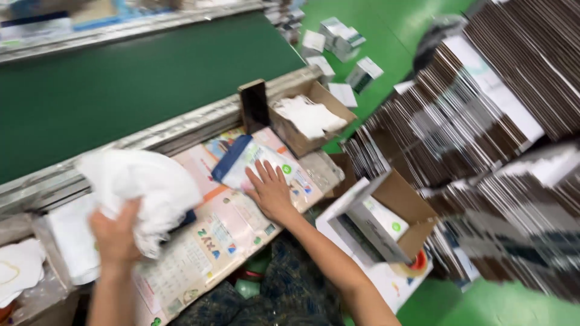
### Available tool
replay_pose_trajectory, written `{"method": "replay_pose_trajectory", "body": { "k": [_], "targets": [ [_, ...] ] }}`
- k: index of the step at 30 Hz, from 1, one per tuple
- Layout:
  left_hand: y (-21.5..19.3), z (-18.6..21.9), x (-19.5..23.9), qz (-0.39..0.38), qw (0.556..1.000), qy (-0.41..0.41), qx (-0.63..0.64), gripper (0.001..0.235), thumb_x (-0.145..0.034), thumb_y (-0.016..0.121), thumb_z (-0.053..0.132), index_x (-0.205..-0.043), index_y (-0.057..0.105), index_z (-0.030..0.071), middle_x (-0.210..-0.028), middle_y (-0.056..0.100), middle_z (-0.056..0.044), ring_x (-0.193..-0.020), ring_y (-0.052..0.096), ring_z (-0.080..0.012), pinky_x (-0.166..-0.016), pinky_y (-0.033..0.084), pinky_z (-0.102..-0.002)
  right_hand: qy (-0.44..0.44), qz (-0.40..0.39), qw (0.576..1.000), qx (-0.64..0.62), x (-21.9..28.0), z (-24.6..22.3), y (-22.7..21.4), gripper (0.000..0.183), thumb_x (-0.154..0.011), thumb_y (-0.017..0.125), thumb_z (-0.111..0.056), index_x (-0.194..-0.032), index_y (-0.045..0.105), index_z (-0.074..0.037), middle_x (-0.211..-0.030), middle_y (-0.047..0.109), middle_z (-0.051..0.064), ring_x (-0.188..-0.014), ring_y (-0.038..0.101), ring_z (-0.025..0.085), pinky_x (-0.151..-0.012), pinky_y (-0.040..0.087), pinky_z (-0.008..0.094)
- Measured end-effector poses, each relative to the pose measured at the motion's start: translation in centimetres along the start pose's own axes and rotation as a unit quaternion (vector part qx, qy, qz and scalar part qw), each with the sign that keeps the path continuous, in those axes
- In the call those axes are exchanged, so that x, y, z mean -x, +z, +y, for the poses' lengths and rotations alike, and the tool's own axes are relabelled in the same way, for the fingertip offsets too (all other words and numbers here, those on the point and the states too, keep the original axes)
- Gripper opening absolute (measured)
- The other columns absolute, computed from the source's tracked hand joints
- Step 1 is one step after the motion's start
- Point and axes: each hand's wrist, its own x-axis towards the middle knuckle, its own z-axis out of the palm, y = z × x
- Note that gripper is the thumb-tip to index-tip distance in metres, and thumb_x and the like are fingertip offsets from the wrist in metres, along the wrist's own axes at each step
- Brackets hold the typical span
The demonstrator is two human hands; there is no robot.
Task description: The recorder is packaging face masks into plastic bags and then into boxes in a factory setting.
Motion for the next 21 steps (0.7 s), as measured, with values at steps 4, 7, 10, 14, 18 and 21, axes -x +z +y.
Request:
{"method": "replay_pose_trajectory", "body": {
  "k": [4,7,10,14,18,21],
  "targets": [
    [6.6,-1.8,6.8,-0.012,0.961,-0.188,0.203,0.037,-0.093,0.066,0.002,-0.130,0.062,-0.004,-0.117,0.071,-0.010,-0.097,0.070,-0.0188,-0.084,0.059,-0.033,0.085,0.010,0.995,-0.054,-1.0,0.9,0.1,0.066,-0.102,0.057,-0.047,-0.156,0.043,-0.013,-0.163,0.028,0.026,-0.153,0.022,0.045,-0.123,0.015,0.056],
    [8.3,-2.4,8.2,-0.042,0.950,-0.233,0.205,0.041,-0.089,0.064,0.003,-0.129,0.061,-0.004,-0.115,0.072,-0.012,-0.095,0.072,-0.0209,-0.084,0.059,-0.034,0.097,0.031,0.912,-0.397,-0.3,2.2,-2.0,0.068,-0.105,0.050,-0.051,-0.158,0.039,-0.009,-0.166,0.028,0.024,-0.155,0.024,0.038,-0.125,0.018,0.048],
    [9.7,-3.5,9.4,-0.120,0.950,-0.247,0.149,0.045,-0.089,0.064,0.001,-0.133,0.060,-0.007,-0.117,0.072,-0.014,-0.097,0.072,-0.0203,-0.084,0.059,-0.034,0.087,-0.065,0.800,-0.589,0.8,0.9,-7.7,0.077,-0.098,0.052,-0.050,-0.160,0.033,-0.010,-0.154,0.047,0.019,-0.140,0.046,0.028,-0.118,0.035,0.042],
    [11.2,-3.2,9.3,-0.201,0.961,-0.170,0.083,0.060,-0.088,0.065,0.003,-0.146,0.049,-0.005,-0.121,0.067,-0.017,-0.100,0.067,-0.0206,-0.083,0.056,-0.034,0.029,-0.141,0.850,-0.507,4.0,-1.3,-13.3,0.078,-0.089,0.070,-0.041,-0.152,0.041,-0.004,-0.133,0.064,0.019,-0.121,0.062,0.026,-0.105,0.050,0.040],
    [9.8,-3.3,9.5,-0.267,0.933,-0.142,0.194,0.079,-0.101,0.053,0.035,-0.168,0.021,0.009,-0.147,0.052,-0.022,-0.126,0.058,-0.0279,-0.099,0.052,-0.045,0.006,-0.053,0.821,-0.568,6.3,0.9,-14.3,0.065,-0.086,0.079,-0.027,-0.139,0.056,0.002,-0.124,0.067,0.013,-0.113,0.064,0.021,-0.099,0.053,0.036],
    [10.4,-3.2,9.7,-0.196,0.911,-0.255,0.256,0.091,-0.095,0.054,0.056,-0.168,0.018,0.015,-0.135,0.056,-0.025,-0.117,0.060,-0.0337,-0.092,0.056,-0.055,0.060,0.068,0.842,-0.531,6.1,1.9,-12.4,0.051,-0.092,0.078,-0.017,-0.136,0.059,0.002,-0.119,0.069,0.011,-0.106,0.065,0.018,-0.093,0.055,0.034]
  ]
}}
